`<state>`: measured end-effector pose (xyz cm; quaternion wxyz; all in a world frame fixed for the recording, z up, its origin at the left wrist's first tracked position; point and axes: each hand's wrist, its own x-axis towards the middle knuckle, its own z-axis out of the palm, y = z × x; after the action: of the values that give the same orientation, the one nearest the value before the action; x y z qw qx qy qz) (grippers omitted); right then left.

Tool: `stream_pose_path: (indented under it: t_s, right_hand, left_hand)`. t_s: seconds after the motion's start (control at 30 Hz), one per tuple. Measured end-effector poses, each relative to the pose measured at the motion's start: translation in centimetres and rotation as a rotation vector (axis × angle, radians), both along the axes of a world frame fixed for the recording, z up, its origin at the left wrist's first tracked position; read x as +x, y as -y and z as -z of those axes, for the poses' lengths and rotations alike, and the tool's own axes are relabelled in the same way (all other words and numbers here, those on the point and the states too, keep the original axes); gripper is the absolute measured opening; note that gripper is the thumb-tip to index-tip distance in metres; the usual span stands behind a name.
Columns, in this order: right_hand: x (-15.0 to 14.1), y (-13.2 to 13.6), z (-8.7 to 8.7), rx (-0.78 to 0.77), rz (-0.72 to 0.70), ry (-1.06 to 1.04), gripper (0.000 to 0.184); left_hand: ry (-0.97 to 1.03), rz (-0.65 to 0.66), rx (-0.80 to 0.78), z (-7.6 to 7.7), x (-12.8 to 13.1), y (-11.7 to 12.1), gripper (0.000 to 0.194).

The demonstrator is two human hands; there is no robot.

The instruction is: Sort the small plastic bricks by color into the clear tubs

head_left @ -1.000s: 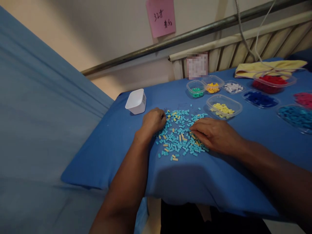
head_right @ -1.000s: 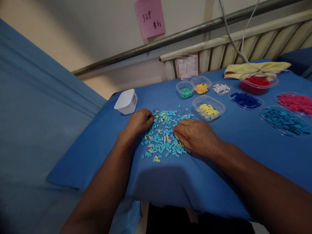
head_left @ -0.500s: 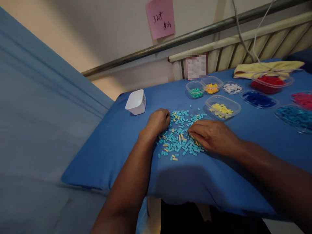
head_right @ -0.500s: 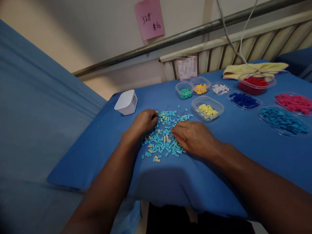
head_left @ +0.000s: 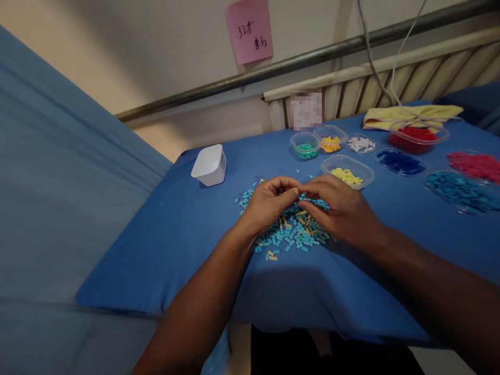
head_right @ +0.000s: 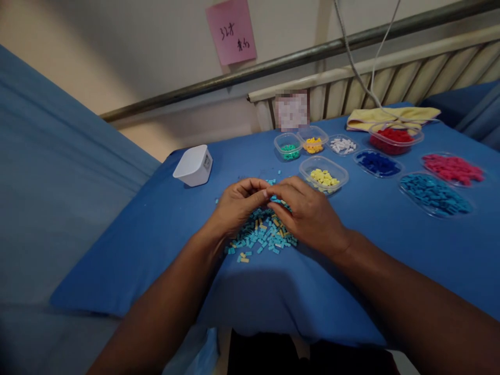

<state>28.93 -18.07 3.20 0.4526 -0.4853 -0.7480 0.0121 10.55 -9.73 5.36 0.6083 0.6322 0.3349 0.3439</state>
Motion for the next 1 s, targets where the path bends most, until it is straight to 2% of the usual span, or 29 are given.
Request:
stream_pose_path:
  t_s: [0.1,0.2,0.4,0.5,0.6,0.63,0.7,0.8,0.9,1.0]
  right_hand:
    - [0.4,-0.2,0.0,0.012,0.027,0.006,0.021]
    - [0.6,-0.4,0.2,0.004,0.038,0.035,0.020]
    - [0.5,-0.3,0.0,-0.021,0.022,0.114,0.023]
    - [1.4,-0.4,-0.5,-0.006,0.084,0.144,0.024]
    - [3.7,-0.8,-0.9,0.020,0.236,0.151,0.027]
    - [4.7,-1.0,-0.9,0.023,0.296,0.153,0.028]
    - [6.6,-1.4,-0.7,0.006,0.395,0.169,0.029]
    - [8.7,-1.9,0.2,-0.047,0.465,0.210,0.030]
    - [9.4,-2.1,1.1,-0.081,0.463,0.257,0.028]
    - [9.0,-2.2,1.3,-0.062,0.430,0.311,0.028]
  left_hand:
    - [0.091,-0.017,-0.109,0.6,0.6,0.6,0.036]
    - [0.081,-0.023,-0.162,1.0,0.6,0.6,0.038]
    - [-0.027,0.034,-0.123,0.4,0.1,0.6,0.041]
    - [-0.125,-0.078,0.060,0.3,-1.1,-0.7,0.037]
    - [-0.338,-0.301,0.380,0.8,-3.4,-3.0,0.029]
    - [-0.434,-0.326,0.478,1.1,-4.2,-3.8,0.027]
    - [-0.612,-0.293,0.659,1.7,-5.5,-5.1,0.027]
    - [-0.793,-0.138,0.854,2.4,-6.3,-5.8,0.030]
    - [-0.927,0.014,0.972,2.5,-5.8,-5.7,0.032]
    - [-1.022,0.065,1.015,2.4,-5.2,-5.5,0.030]
